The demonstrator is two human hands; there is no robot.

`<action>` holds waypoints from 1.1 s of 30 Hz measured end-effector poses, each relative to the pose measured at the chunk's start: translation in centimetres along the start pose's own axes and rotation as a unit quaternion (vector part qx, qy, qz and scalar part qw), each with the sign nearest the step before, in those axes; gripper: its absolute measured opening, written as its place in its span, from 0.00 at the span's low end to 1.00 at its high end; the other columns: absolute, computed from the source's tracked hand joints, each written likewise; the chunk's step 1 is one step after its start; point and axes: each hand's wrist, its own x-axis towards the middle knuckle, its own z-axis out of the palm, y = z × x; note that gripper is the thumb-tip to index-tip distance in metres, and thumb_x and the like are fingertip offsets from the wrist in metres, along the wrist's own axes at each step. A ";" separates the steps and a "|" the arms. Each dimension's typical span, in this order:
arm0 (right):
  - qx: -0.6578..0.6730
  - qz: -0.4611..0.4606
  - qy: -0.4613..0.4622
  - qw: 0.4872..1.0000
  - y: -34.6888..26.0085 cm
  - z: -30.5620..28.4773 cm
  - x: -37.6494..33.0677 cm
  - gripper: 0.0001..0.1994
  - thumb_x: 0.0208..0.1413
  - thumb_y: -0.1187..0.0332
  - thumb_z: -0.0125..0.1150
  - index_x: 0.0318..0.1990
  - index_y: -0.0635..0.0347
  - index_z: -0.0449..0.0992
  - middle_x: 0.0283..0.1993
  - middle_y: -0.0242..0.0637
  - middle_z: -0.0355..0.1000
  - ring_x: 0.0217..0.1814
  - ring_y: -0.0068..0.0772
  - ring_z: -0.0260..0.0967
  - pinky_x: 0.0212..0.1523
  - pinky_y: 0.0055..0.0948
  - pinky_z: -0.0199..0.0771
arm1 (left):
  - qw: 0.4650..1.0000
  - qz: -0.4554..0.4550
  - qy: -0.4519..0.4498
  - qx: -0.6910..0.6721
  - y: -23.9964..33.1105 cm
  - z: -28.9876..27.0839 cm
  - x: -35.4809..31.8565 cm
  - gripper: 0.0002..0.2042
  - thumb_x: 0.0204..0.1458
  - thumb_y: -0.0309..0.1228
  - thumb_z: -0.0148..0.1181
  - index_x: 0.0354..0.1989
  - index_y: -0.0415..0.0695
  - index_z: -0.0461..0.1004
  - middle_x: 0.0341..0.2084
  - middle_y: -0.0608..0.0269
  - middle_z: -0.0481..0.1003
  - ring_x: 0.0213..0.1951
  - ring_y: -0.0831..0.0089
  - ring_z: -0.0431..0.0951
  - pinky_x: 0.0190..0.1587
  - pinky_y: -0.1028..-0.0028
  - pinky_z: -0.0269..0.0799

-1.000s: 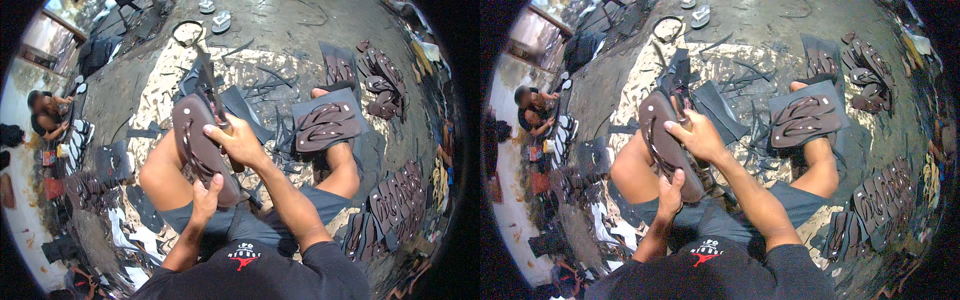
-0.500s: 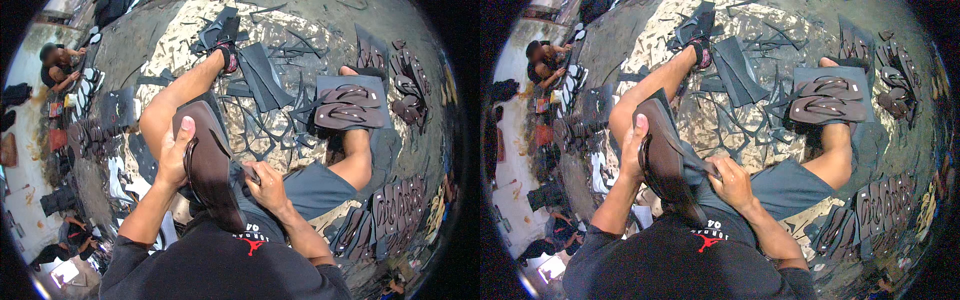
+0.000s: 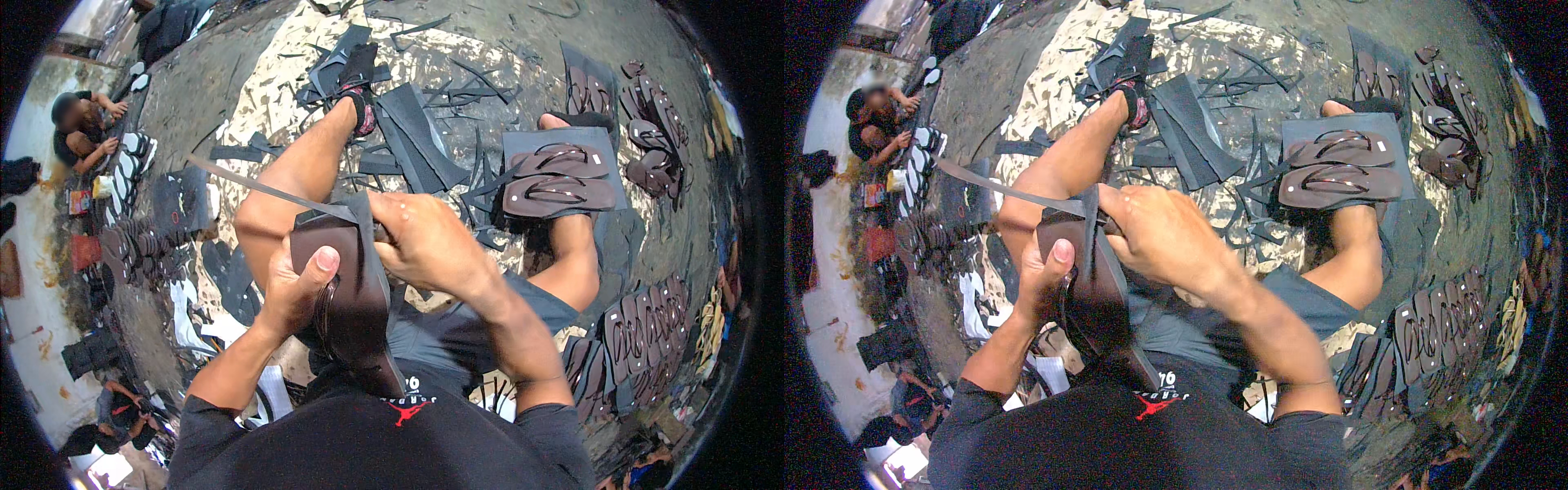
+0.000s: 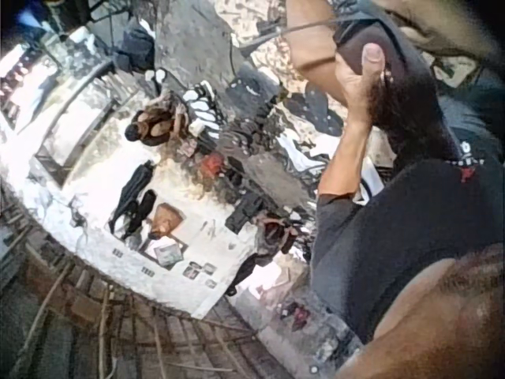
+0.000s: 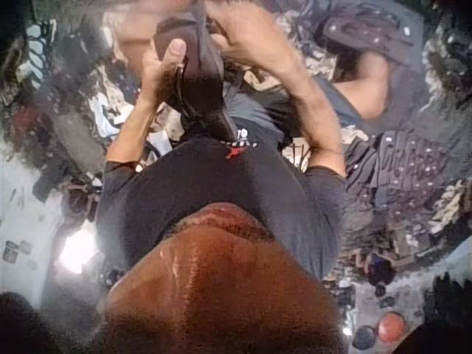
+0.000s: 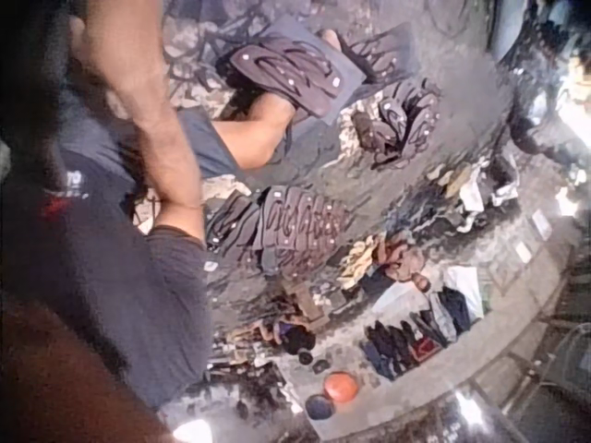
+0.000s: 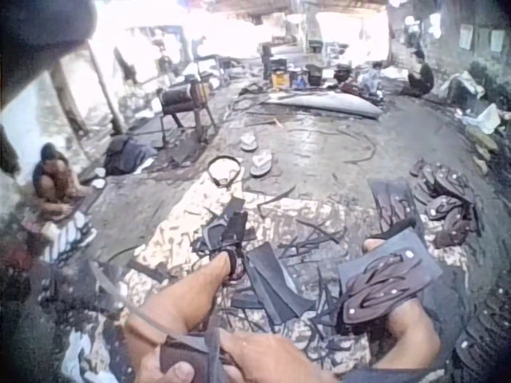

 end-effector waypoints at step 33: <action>0.191 0.250 -0.180 0.932 -0.6 -8.1 -3.9 0.19 0.63 0.57 0.66 0.50 0.65 0.77 0.28 0.24 0.72 0.27 0.11 0.64 0.26 0.22 0.65 | 0.952 -0.150 -0.230 0.133 0.5 4.2 2.4 0.26 0.59 0.39 0.67 0.60 0.37 0.69 0.43 0.59 0.78 0.42 0.78 0.77 0.47 0.74 0.75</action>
